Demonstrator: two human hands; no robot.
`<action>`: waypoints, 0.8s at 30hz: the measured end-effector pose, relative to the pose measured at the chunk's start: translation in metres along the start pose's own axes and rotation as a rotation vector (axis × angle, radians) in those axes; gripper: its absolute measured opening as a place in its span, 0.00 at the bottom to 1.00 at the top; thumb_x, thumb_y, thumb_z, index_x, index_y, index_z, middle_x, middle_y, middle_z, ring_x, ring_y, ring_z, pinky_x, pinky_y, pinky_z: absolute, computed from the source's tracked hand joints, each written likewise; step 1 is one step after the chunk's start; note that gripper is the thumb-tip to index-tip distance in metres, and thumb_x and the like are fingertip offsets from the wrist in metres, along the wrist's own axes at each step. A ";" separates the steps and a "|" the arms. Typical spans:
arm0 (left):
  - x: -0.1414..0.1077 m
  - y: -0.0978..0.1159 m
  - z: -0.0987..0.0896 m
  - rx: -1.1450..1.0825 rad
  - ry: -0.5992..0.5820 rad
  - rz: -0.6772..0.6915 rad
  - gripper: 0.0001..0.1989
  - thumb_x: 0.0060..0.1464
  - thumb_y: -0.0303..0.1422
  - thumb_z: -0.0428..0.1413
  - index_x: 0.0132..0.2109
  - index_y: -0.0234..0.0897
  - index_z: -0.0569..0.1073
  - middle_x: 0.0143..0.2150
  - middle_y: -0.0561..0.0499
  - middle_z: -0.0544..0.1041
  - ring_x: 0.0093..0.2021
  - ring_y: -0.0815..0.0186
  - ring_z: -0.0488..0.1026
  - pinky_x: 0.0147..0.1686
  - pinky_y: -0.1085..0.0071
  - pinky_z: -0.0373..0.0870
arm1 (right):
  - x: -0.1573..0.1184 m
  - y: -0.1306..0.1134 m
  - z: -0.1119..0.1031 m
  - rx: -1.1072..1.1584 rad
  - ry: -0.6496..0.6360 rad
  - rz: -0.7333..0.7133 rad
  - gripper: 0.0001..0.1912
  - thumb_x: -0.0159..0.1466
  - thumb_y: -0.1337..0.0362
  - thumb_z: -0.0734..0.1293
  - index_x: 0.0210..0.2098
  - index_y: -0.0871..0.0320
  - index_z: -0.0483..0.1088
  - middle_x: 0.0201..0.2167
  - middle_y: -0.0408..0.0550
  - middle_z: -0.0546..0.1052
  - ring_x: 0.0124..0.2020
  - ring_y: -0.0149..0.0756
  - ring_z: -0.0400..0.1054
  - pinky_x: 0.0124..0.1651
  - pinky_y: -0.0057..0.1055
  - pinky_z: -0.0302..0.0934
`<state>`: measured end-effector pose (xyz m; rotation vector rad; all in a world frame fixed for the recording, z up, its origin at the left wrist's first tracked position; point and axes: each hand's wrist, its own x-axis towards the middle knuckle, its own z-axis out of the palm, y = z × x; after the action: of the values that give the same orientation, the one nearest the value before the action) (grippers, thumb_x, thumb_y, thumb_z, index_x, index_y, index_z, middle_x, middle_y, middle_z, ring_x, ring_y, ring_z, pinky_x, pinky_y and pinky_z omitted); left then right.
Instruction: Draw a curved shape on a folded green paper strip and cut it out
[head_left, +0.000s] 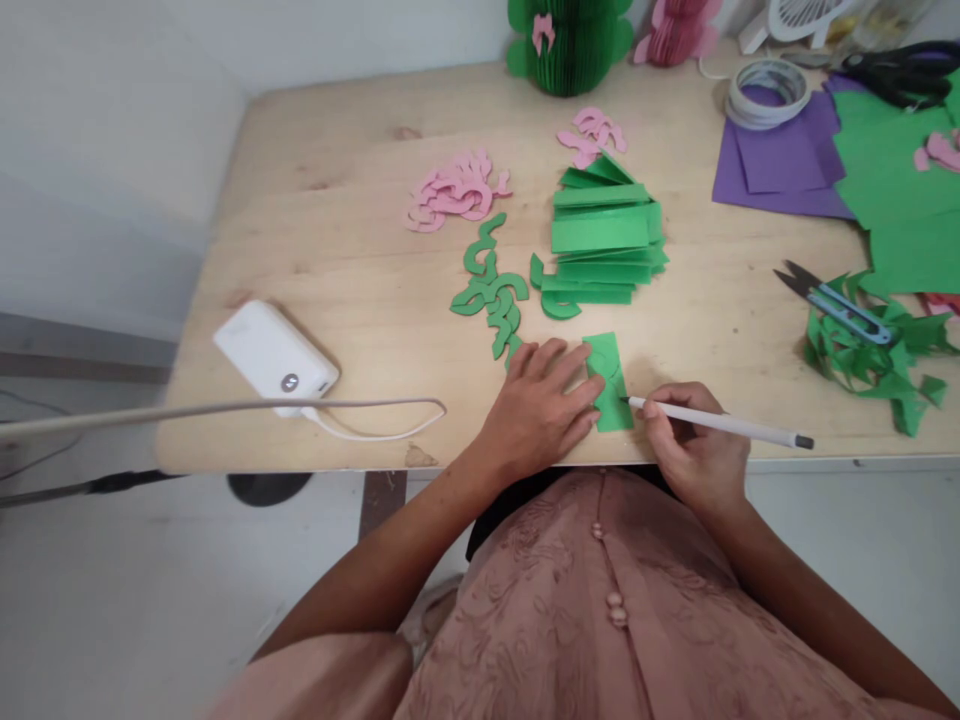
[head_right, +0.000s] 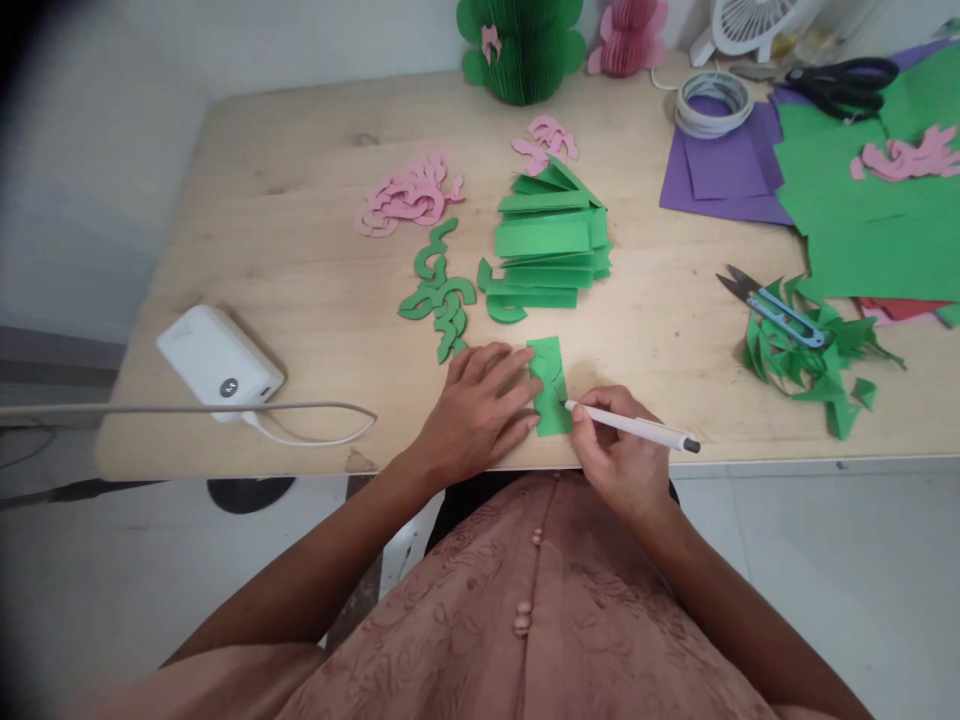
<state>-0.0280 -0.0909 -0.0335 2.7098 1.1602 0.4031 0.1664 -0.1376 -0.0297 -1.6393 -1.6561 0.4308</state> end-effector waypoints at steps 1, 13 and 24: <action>0.000 0.000 0.000 0.000 -0.001 0.001 0.15 0.62 0.40 0.49 0.51 0.40 0.72 0.63 0.43 0.66 0.60 0.50 0.59 0.58 0.50 0.55 | 0.000 0.000 0.000 -0.002 -0.003 0.001 0.04 0.60 0.63 0.66 0.30 0.56 0.70 0.22 0.40 0.72 0.17 0.27 0.60 0.20 0.25 0.54; 0.000 0.000 0.000 0.004 0.000 -0.002 0.15 0.62 0.40 0.49 0.51 0.40 0.72 0.63 0.43 0.66 0.60 0.51 0.59 0.58 0.50 0.54 | 0.001 -0.002 -0.001 0.001 0.009 0.018 0.07 0.61 0.61 0.65 0.30 0.56 0.69 0.22 0.42 0.73 0.18 0.28 0.62 0.20 0.26 0.56; -0.001 0.000 0.002 -0.002 0.008 -0.004 0.15 0.62 0.40 0.49 0.51 0.41 0.71 0.62 0.43 0.66 0.61 0.50 0.59 0.58 0.50 0.55 | 0.001 -0.001 0.000 -0.001 0.000 0.017 0.05 0.61 0.62 0.66 0.30 0.56 0.69 0.21 0.40 0.72 0.18 0.27 0.61 0.19 0.25 0.55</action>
<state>-0.0283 -0.0912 -0.0353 2.7057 1.1666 0.4142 0.1654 -0.1367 -0.0288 -1.6553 -1.6442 0.4380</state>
